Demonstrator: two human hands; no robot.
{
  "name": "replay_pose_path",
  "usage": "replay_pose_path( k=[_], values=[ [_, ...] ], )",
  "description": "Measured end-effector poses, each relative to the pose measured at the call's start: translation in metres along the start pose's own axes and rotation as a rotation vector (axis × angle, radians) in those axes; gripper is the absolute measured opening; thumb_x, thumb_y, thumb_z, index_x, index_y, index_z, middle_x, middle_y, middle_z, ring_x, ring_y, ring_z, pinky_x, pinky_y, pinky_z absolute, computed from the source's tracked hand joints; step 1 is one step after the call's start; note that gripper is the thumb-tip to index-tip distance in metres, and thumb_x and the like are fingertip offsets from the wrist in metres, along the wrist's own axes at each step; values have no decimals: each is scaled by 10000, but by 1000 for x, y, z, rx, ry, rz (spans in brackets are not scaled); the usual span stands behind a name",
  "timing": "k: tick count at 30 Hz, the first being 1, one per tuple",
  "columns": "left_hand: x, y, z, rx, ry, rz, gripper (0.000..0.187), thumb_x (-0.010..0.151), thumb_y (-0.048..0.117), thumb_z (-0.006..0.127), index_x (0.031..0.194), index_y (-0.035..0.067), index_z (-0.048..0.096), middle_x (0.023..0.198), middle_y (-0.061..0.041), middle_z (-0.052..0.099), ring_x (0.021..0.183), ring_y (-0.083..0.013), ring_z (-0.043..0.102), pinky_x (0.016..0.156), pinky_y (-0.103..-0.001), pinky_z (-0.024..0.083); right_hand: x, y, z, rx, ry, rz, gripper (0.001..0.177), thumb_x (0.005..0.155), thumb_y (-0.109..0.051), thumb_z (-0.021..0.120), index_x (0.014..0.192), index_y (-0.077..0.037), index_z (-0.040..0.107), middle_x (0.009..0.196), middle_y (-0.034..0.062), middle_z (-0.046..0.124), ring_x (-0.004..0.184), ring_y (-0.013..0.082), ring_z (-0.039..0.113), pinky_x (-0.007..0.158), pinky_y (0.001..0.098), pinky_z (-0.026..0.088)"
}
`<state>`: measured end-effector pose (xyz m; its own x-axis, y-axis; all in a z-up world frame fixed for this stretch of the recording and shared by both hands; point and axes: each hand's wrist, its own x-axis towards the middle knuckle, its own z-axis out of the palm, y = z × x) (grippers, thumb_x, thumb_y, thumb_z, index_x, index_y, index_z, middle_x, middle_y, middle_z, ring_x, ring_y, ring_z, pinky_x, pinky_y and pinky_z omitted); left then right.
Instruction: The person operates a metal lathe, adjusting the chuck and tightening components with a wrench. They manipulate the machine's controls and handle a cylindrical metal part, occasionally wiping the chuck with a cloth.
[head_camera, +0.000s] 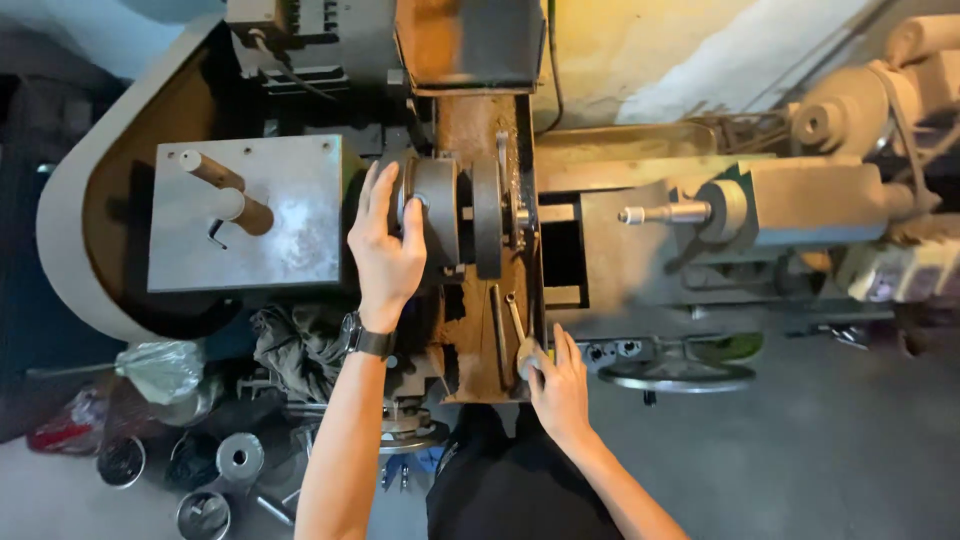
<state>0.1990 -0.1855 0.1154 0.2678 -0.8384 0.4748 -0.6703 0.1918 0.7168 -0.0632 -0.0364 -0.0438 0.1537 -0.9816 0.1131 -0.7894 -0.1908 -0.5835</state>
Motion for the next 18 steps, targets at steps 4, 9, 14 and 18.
replay_pose_path(
  k=[4,9,14,18],
  values=[
    [-1,-6,1,-41,0,2,418,1011,94,645,1409,-4,563,1470,-304,545,1349,-462,559,1112,-452,488,14,-24,6,-208,-91,60,367,833,-151,738,1148,24,664,1489,324,415,1375,478,403,1047,555,415],
    [-1,-12,3,-74,23,15,427,997,104,657,1402,1,568,1464,-309,541,1355,-469,544,1113,-462,481,15,-18,32,-397,-143,148,389,798,-121,746,1125,64,648,1526,332,373,1421,471,356,1061,573,392],
    [-3,-15,5,-107,29,22,426,987,106,667,1390,4,575,1458,-309,544,1355,-473,538,1112,-466,477,19,-29,36,-424,-158,275,437,717,-159,805,1051,80,653,1540,363,311,1448,491,293,1085,603,345],
    [-2,-14,4,-116,42,13,422,981,102,675,1380,5,580,1459,-312,539,1364,-473,532,1111,-465,477,26,-36,35,-344,-132,372,444,727,-228,825,1001,87,673,1521,363,328,1453,497,286,1075,647,334]
  ],
)
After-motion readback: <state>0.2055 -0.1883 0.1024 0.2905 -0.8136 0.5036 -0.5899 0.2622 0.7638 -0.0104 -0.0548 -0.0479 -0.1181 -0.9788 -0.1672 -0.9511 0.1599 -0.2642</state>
